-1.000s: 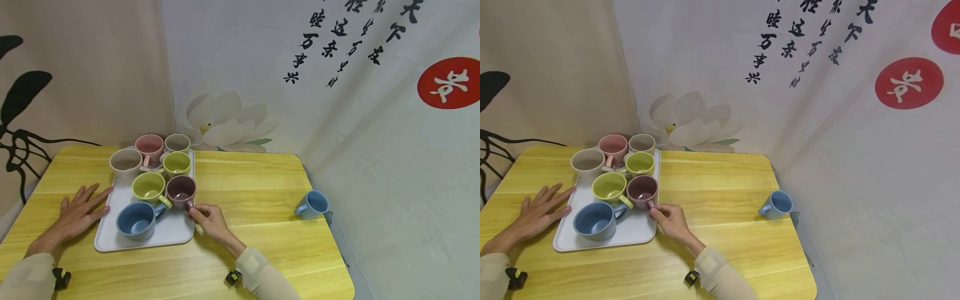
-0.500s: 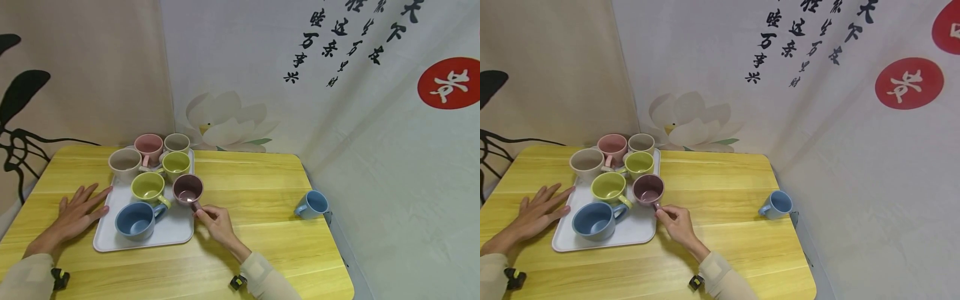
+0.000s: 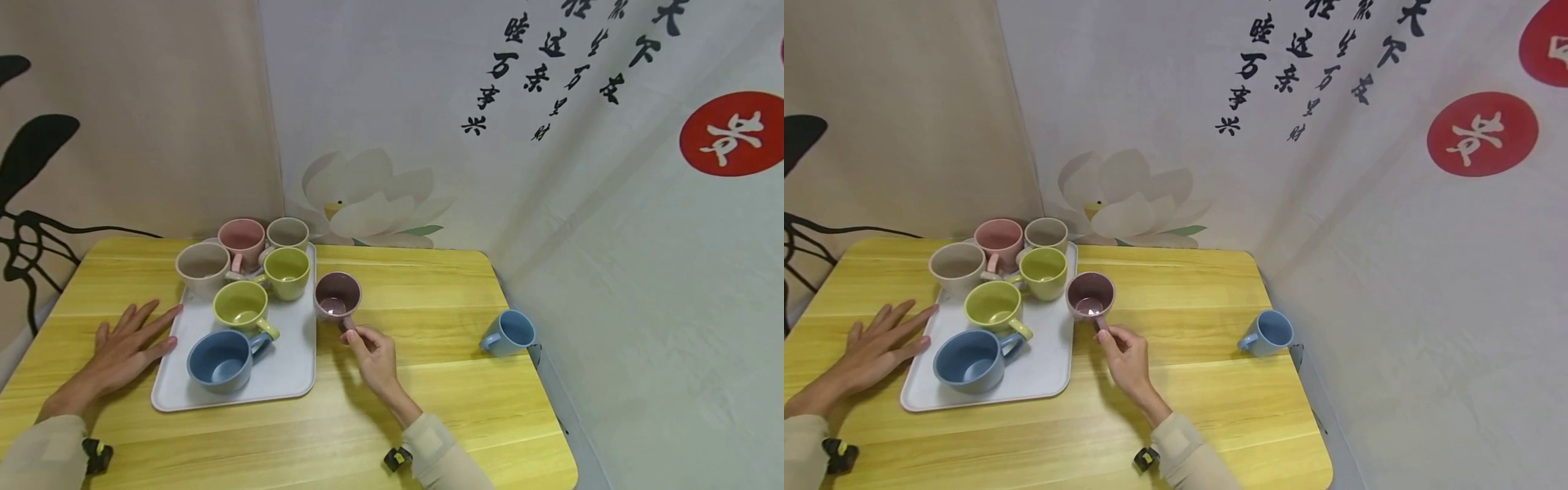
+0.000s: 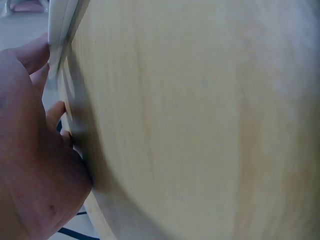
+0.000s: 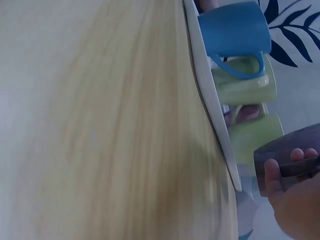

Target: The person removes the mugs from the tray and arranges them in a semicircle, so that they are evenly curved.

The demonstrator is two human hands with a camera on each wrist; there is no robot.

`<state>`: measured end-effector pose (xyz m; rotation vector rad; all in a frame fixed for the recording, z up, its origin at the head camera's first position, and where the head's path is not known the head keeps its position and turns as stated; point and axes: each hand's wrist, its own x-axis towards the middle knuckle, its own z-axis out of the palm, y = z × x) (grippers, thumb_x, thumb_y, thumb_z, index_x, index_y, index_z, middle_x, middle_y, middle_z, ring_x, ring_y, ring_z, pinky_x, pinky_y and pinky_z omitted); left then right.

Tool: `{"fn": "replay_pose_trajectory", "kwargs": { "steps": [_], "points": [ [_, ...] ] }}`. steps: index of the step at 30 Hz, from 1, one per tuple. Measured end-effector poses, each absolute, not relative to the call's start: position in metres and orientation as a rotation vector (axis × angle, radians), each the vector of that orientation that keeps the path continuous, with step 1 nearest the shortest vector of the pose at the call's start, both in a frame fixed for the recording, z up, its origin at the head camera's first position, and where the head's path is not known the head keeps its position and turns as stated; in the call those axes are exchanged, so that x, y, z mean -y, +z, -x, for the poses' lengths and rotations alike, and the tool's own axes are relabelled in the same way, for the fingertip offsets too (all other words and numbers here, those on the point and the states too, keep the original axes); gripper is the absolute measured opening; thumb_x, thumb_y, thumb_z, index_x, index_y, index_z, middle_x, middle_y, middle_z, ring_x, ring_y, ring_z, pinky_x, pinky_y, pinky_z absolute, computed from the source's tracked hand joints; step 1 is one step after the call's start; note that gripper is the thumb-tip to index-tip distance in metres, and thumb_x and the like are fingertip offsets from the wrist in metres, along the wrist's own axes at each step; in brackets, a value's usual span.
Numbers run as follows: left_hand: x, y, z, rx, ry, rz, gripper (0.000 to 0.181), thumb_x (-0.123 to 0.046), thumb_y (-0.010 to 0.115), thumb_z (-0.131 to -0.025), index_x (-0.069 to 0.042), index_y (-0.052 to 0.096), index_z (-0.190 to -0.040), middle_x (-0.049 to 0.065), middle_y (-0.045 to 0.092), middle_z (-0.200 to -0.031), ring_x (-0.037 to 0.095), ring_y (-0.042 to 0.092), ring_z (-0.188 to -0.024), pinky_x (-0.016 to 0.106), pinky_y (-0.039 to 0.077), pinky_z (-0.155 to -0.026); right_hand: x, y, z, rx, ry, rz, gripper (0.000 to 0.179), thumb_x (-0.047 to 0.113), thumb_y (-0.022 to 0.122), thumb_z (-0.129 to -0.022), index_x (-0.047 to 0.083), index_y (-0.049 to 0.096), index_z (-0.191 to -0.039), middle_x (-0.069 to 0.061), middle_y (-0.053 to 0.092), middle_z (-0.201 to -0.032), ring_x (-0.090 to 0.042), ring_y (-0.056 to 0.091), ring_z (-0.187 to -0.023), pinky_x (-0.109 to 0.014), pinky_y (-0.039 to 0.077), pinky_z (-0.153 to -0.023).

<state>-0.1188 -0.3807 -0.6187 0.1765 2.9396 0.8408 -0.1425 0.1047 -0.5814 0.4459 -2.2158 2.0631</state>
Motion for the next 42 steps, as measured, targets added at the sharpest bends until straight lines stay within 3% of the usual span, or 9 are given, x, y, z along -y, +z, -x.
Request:
{"fn": "replay_pose_trajectory", "kwargs": {
  "steps": [9, 17, 23, 31, 37, 42],
  "points": [
    [0.381, -0.619, 0.119, -2.931, 0.824, -0.16, 0.073, -0.046, 0.047, -0.12, -0.017, 0.021, -0.181, 0.041, 0.002, -0.184, 0.075, -0.012, -0.165, 0.093, -0.021, -0.122, -0.122, -0.583, 0.152, 2.137, 1.986, -0.285, 0.021, 0.006, 0.071, -0.11, -0.01, 0.082, -0.106, -0.034, 0.082, -0.102, -0.017, 0.083, -0.094, -0.021, 0.067, -0.089],
    [0.38, -0.618, 0.119, -2.937, 0.836, -0.161, 0.072, -0.046, 0.047, -0.119, -0.018, 0.022, -0.181, 0.04, 0.003, -0.184, 0.072, -0.013, -0.167, 0.092, -0.022, -0.122, -0.137, -0.582, 0.158, 2.125, 1.974, -0.092, 0.023, 0.01, 0.07, -0.112, -0.009, 0.082, -0.106, -0.032, 0.082, -0.104, -0.047, 0.083, -0.1, -0.026, 0.069, -0.092],
    [0.381, -0.618, 0.119, -2.919, 0.846, -0.158, 0.073, -0.047, 0.046, -0.12, -0.018, 0.021, -0.181, 0.04, 0.001, -0.184, 0.072, -0.015, -0.166, 0.092, -0.024, -0.122, -0.149, -0.583, 0.165, 2.095, 1.952, 0.039, 0.023, 0.01, 0.068, -0.113, -0.01, 0.08, -0.109, -0.032, 0.081, -0.106, -0.044, 0.082, -0.101, -0.028, 0.069, -0.093],
    [0.381, -0.619, 0.119, -2.916, 0.849, -0.157, 0.073, -0.048, 0.047, -0.119, -0.018, 0.021, -0.181, 0.039, 0.001, -0.184, 0.073, -0.014, -0.166, 0.091, -0.024, -0.122, -0.165, -0.58, 0.166, 2.066, 1.935, 0.24, 0.027, 0.012, 0.063, -0.116, -0.01, 0.077, -0.112, -0.026, 0.08, -0.108, -0.041, 0.079, -0.107, -0.04, 0.069, -0.101],
    [0.381, -0.618, 0.12, -2.913, 0.848, -0.148, 0.074, -0.048, 0.047, -0.119, -0.017, 0.021, -0.181, 0.039, 0.0, -0.184, 0.073, -0.015, -0.166, 0.091, -0.024, -0.122, -0.181, -0.583, 0.171, 2.001, 1.906, 0.356, 0.026, 0.01, 0.062, -0.116, -0.011, 0.076, -0.112, -0.029, 0.079, -0.113, -0.041, 0.079, -0.11, -0.048, 0.067, -0.106],
    [0.382, -0.619, 0.12, -2.904, 0.844, -0.138, 0.074, -0.048, 0.046, -0.119, -0.018, 0.02, -0.181, 0.039, -0.001, -0.184, 0.072, -0.016, -0.166, 0.09, -0.026, -0.123, -0.195, -0.583, 0.174, 1.951, 1.862, 0.429, 0.031, 0.014, 0.06, -0.118, -0.014, 0.074, -0.112, -0.025, 0.078, -0.111, -0.04, 0.078, -0.11, -0.042, 0.067, -0.104]
  ]
}}
